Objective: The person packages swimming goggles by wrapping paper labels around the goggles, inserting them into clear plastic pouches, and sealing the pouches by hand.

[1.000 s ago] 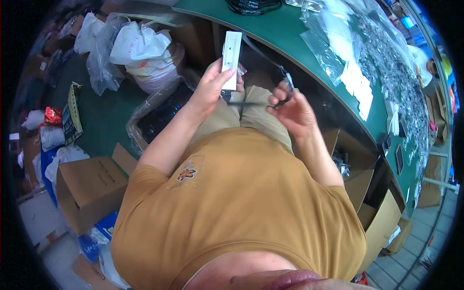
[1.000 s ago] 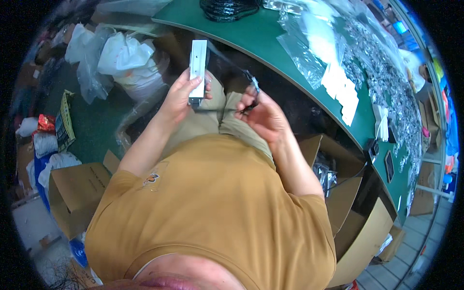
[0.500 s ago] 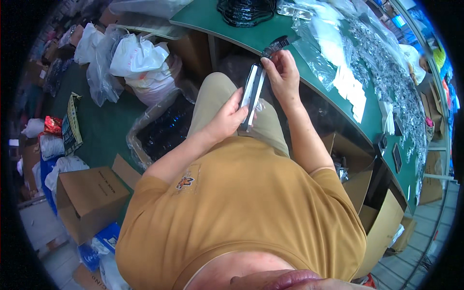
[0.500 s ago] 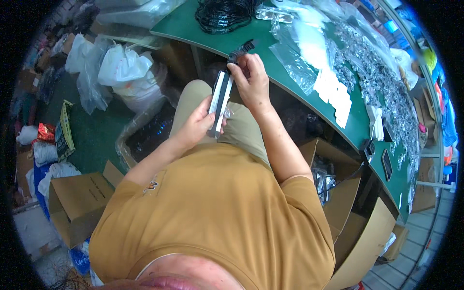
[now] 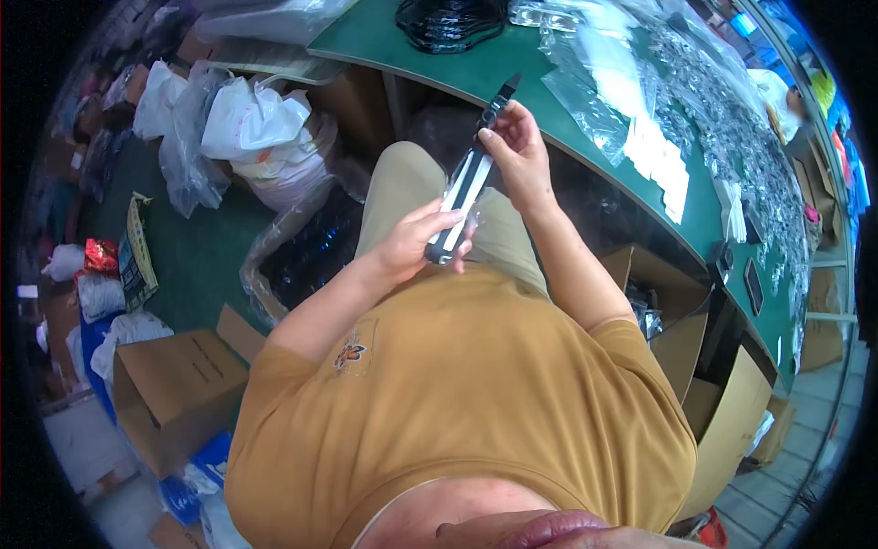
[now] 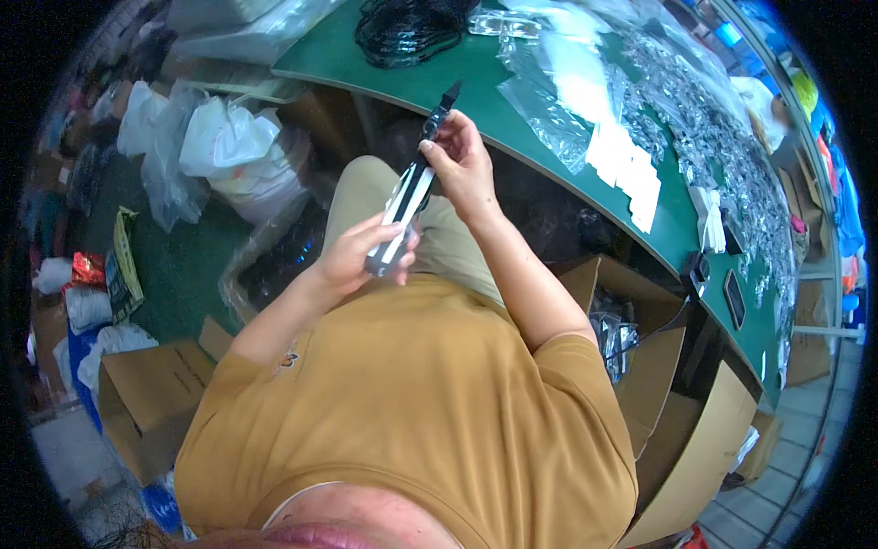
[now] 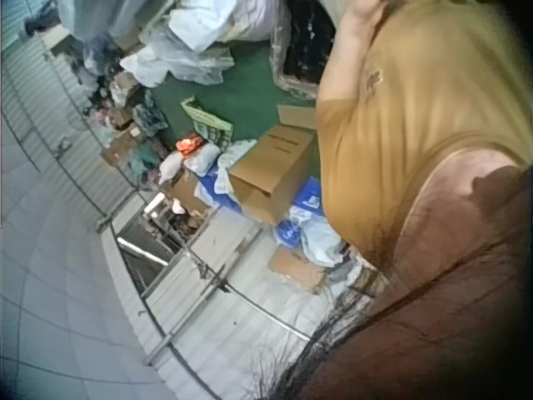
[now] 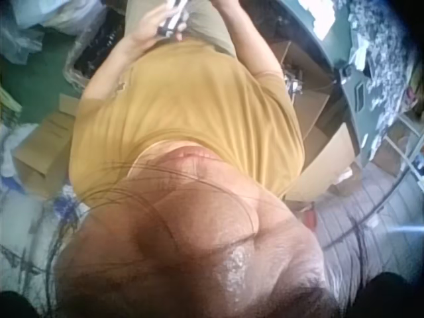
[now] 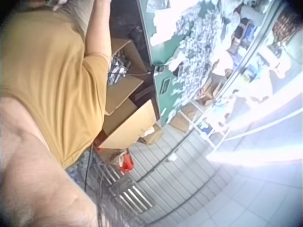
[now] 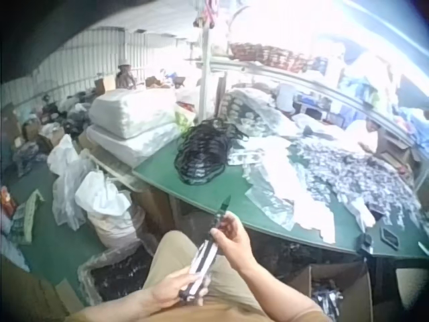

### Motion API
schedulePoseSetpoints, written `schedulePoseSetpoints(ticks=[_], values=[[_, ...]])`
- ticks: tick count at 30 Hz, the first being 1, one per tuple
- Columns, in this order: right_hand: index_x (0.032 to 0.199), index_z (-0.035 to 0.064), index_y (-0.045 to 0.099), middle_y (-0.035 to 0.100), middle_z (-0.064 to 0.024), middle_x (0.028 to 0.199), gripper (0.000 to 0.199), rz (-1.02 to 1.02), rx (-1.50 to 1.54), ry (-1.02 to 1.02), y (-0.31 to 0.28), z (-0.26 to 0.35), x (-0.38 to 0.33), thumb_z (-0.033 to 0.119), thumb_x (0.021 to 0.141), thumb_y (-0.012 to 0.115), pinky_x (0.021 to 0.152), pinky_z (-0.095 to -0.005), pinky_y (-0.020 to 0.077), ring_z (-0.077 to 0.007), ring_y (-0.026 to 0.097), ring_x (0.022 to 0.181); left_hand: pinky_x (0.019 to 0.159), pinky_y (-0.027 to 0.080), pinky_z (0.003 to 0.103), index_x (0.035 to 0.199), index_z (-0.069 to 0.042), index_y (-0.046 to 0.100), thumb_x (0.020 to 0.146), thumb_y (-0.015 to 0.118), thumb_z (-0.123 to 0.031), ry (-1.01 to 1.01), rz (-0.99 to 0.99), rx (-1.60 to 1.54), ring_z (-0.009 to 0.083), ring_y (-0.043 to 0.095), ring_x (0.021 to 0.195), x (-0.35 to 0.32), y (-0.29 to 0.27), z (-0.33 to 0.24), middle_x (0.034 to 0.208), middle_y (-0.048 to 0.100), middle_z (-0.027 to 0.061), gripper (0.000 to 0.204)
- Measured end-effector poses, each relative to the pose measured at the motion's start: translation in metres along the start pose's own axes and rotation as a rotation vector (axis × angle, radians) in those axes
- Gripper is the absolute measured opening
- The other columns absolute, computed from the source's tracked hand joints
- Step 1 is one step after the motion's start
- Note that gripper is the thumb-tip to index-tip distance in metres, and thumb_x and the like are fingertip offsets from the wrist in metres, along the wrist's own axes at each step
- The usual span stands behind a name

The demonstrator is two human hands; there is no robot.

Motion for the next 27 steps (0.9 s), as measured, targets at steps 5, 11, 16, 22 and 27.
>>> schedulePoseSetpoints(ticks=[5, 11, 16, 22, 27], values=[[0.124, 0.0101, 0.056, 0.065, 0.0042, 0.09, 0.039, -0.131, 0.29, 0.477, -0.001, -0.031, -0.028, 0.013, 0.091, 0.077, 0.071, -0.0235, 0.0478, -0.0056, 0.06, 0.076, 0.066, 0.059, 0.031, 0.138, -0.002, 0.045, 0.105, 0.053, -0.02, -0.007, -0.063, 0.144, 0.0142, 0.062, 0.085, -0.027, 0.006, -0.007, 0.105, 0.06, 0.0073, 0.039], [0.104, 0.0162, 0.067, 0.069, 0.0033, 0.093, 0.028, 0.04, 0.32, 0.756, 0.015, -0.043, -0.069, 0.042, 0.095, 0.074, 0.084, -0.0368, 0.0488, -0.0131, 0.064, 0.083, 0.064, 0.057, 0.029, 0.145, -0.001, 0.04, 0.102, 0.055, -0.023, -0.066, -0.053, 0.369, 0.0144, 0.064, 0.077, -0.057, 0.008, -0.025, 0.103, 0.061, 0.0077, 0.05], [0.124, 0.0144, 0.067, 0.068, -0.0058, 0.126, 0.063, 0.246, 0.351, 0.875, 0.026, -0.044, -0.084, 0.07, 0.097, 0.053, 0.099, -0.0423, 0.0423, -0.0237, 0.059, 0.117, 0.055, 0.06, 0.029, 0.136, 0.001, 0.048, 0.101, 0.056, -0.02, -0.177, -0.113, 0.152, 0.0165, 0.063, 0.082, -0.063, -0.012, -0.025, 0.105, 0.059, 0.0092, 0.042], [0.125, 0.0116, 0.065, 0.068, -0.0069, 0.129, 0.049, 0.294, 0.456, 0.854, 0.032, -0.043, -0.09, 0.054, 0.103, 0.054, 0.1, -0.0407, 0.044, -0.0232, 0.062, 0.117, 0.053, 0.06, 0.028, 0.131, 0.001, 0.05, 0.101, 0.056, -0.02, -0.289, -0.142, 0.067, 0.0161, 0.064, 0.081, -0.075, -0.02, -0.014, 0.102, 0.06, 0.009, 0.037], [0.121, 0.0129, 0.066, 0.072, -0.0025, 0.113, 0.023, 0.071, 0.262, 0.621, 0.015, -0.049, -0.08, 0.02, 0.099, 0.067, 0.096, -0.0405, 0.0448, -0.0235, 0.065, 0.107, 0.05, 0.058, 0.027, 0.126, 0.0, 0.053, 0.101, 0.057, -0.02, -0.32, -0.143, 0.039, 0.0149, 0.064, 0.08, -0.075, -0.025, -0.002, 0.1, 0.06, 0.0081, 0.033]])
Point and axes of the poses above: each hand's wrist, its own x-axis towards the middle knuckle, its own y-axis out of the palm, z = x × y, the point moved 6 cm from there along x, towards the middle knuckle
